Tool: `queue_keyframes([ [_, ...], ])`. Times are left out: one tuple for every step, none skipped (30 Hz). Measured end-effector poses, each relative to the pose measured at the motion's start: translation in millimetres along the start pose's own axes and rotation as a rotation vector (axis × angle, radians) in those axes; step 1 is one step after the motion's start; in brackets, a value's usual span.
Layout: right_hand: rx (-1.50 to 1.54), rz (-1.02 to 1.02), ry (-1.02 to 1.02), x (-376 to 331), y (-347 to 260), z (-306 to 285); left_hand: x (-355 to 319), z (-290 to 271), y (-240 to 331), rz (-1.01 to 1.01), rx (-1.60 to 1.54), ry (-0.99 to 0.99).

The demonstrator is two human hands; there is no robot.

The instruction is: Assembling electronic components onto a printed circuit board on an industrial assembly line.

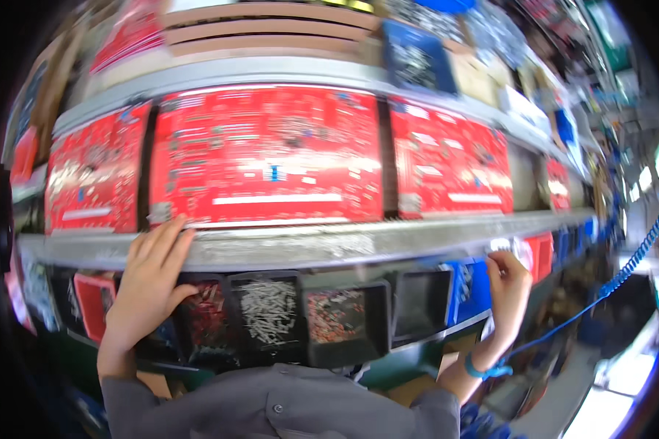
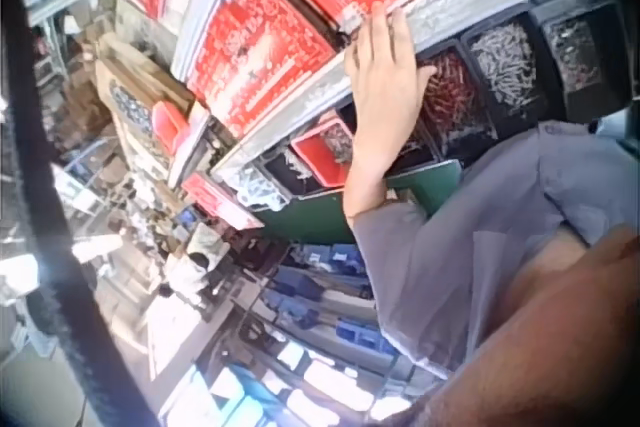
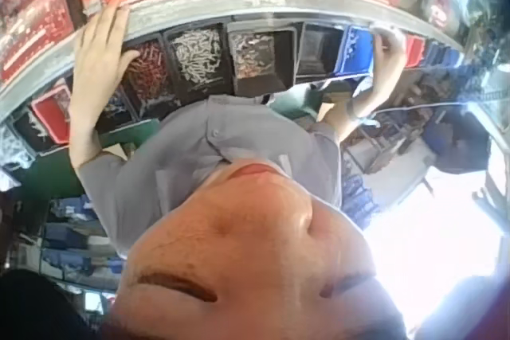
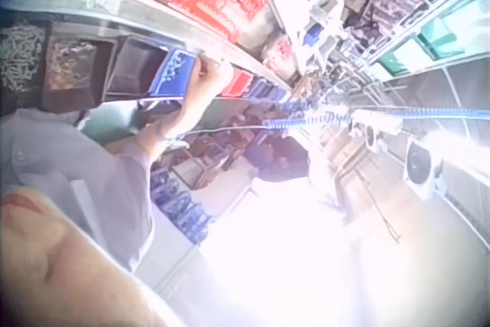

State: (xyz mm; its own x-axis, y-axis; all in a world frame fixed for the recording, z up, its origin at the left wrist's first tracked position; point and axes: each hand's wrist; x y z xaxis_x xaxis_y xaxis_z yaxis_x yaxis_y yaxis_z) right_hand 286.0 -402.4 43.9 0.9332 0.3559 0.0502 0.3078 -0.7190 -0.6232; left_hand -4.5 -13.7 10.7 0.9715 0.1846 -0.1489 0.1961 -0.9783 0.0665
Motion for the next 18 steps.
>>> queue_keyframes([
  [0.013, 0.069, 0.029, -7, 8, -2, -1, 7, 0, -0.008, -0.001, -0.001],
  [0.049, 0.099, 0.052, -15, 13, 0, -1, 10, 0, -0.027, 0.022, -0.023],
  [0.095, 0.113, 0.075, -16, 12, 2, -5, 4, 1, -0.065, 0.014, -0.055],
  [0.08, 0.11, 0.076, -19, 13, 4, -8, 6, 0, -0.072, 0.031, -0.077],
  [0.062, 0.104, 0.079, -23, 14, 3, -7, 9, 2, -0.067, 0.062, -0.032],
  [0.064, 0.108, 0.08, -28, 16, 1, -7, 9, 2, -0.051, 0.056, -0.018],
  [0.075, 0.115, 0.074, -34, 22, 0, -6, 10, 3, -0.037, 0.058, -0.013],
  [0.054, 0.15, 0.079, -39, 30, -5, -2, 10, 6, -0.013, 0.039, -0.034],
  [0.047, 0.182, 0.079, -44, 37, -7, 0, 9, 8, 0.004, 0.031, -0.057],
  [0.068, 0.188, 0.106, -45, 34, -5, -2, 5, 8, 0.004, 0.031, -0.084],
  [0.045, 0.185, 0.147, -46, 36, -1, -4, 2, 8, 0.004, 0.046, -0.081],
  [0.047, 0.187, 0.111, -46, 37, 0, -5, 4, 8, 0.008, 0.053, -0.079],
  [0.049, 0.186, 0.074, -45, 37, 0, -5, 5, 8, 0.008, 0.059, -0.077],
  [0.019, 0.17, 0.05, -43, 34, 3, -6, 5, 7, 0.022, 0.059, -0.067],
  [0.018, 0.127, 0.038, -44, 40, 6, -6, 5, 7, 0.029, 0.058, -0.064],
  [0.019, 0.152, 0.032, -44, 43, 10, -6, 5, 7, 0.032, 0.057, -0.061],
  [0.02, 0.174, 0.024, -44, 45, 12, -6, 5, 7, 0.033, 0.056, -0.058],
  [0.023, 0.146, 0.022, -44, 48, 14, -6, 5, 6, 0.039, 0.057, -0.07],
])
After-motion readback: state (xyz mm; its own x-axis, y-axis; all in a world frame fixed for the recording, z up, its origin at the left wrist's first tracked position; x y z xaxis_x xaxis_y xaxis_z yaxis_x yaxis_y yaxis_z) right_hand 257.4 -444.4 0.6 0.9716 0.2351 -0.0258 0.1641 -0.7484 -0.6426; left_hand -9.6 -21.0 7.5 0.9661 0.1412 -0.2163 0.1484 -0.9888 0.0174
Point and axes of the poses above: each hand's wrist, its own x-axis towards the middle knuckle, its own z-axis out of the palm, y = z × x, and after that the axes turned 15 degrees about x, right-handed
